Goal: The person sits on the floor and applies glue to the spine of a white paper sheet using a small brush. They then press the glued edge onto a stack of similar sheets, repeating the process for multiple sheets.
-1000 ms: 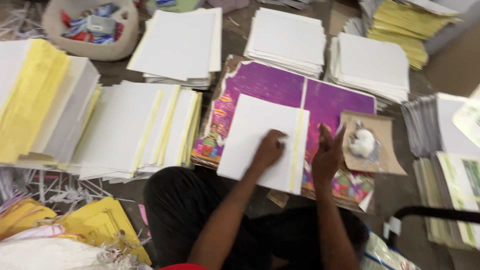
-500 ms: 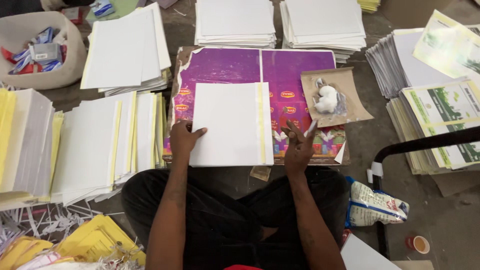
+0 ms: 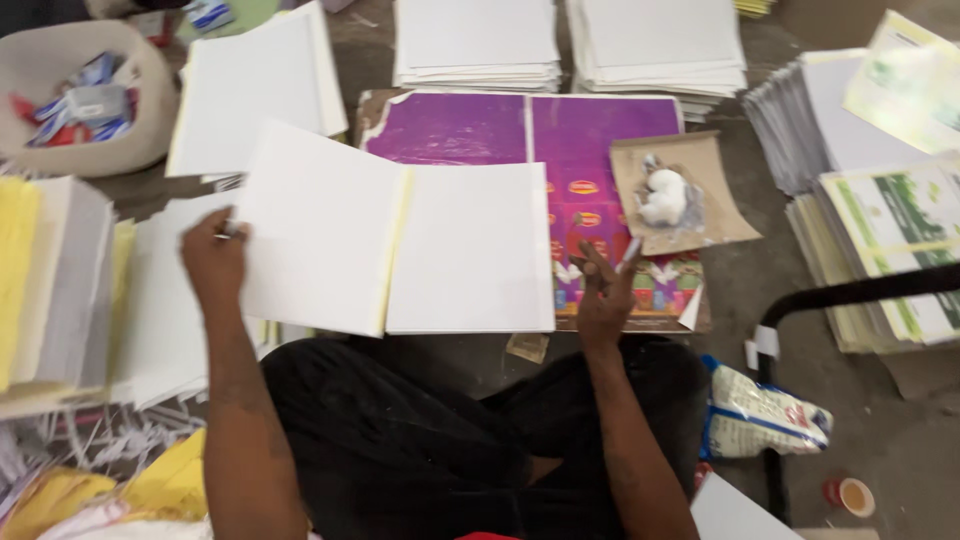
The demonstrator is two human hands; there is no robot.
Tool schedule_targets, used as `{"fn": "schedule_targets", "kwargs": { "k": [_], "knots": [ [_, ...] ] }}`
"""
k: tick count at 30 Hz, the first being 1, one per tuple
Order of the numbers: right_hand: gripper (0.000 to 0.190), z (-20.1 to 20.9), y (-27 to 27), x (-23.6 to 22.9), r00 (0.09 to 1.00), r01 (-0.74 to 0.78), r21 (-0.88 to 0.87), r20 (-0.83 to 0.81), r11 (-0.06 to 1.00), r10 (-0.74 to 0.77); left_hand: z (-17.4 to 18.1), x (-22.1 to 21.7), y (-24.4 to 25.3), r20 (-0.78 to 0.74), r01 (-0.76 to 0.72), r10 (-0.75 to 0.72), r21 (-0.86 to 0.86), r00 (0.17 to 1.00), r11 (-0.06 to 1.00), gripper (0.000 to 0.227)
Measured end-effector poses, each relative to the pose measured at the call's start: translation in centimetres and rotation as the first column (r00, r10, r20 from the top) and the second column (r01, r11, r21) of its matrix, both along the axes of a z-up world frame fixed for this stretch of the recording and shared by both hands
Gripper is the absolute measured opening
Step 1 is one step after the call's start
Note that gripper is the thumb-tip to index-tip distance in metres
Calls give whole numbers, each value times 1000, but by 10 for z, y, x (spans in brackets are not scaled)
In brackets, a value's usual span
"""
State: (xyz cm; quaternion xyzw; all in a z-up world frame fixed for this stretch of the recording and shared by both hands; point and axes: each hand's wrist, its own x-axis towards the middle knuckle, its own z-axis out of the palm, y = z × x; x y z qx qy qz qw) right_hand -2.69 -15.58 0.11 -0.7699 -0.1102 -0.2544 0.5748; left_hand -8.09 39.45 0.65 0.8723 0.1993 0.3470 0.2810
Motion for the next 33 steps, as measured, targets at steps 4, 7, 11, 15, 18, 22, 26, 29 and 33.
{"fn": "schedule_targets", "kwargs": {
  "k": [4, 7, 11, 15, 18, 22, 26, 29, 33],
  "knots": [
    [73, -3, 2, -2, 1000, -13, -20, 19, 1000, 14, -1, -65, 83, -79, -245, 250, 62, 965, 967, 32],
    [73, 0, 5, -3, 999, -19, -50, 49, 999, 21, -25, -105, 120, -213, -299, 335, 183, 918, 936, 27],
    [72, 2, 11, -2, 997, -26, -68, 68, 997, 31, -58, -123, 126, -474, -340, 421, 250, 774, 907, 27],
    [72, -6, 6, -3, 997, -54, -51, 56, 997, 57, -38, -88, 74, -352, -352, 457, 323, 817, 878, 36],
    [69, -16, 1, 4, 985, -138, 11, 101, 990, 137, 6, -46, 4, -234, -176, 225, 212, 946, 961, 49],
    [37, -25, -6, 11, 979, -185, -56, 75, 981, 189, 50, 13, -136, -160, 245, -223, 130, 962, 961, 46],
    [52, -20, -7, 11, 977, -210, 14, -37, 978, 210, 66, 49, -273, -116, 512, -507, 23, 854, 858, 32],
    [63, -11, -6, 8, 971, -239, -40, -6, 970, 239, 62, 63, -331, -107, 529, -526, 1, 844, 849, 25],
    [61, 0, -5, 9, 975, -188, -72, -136, 980, 177, 45, 78, -363, -104, 490, -484, 40, 869, 871, 17]
  ]
}}
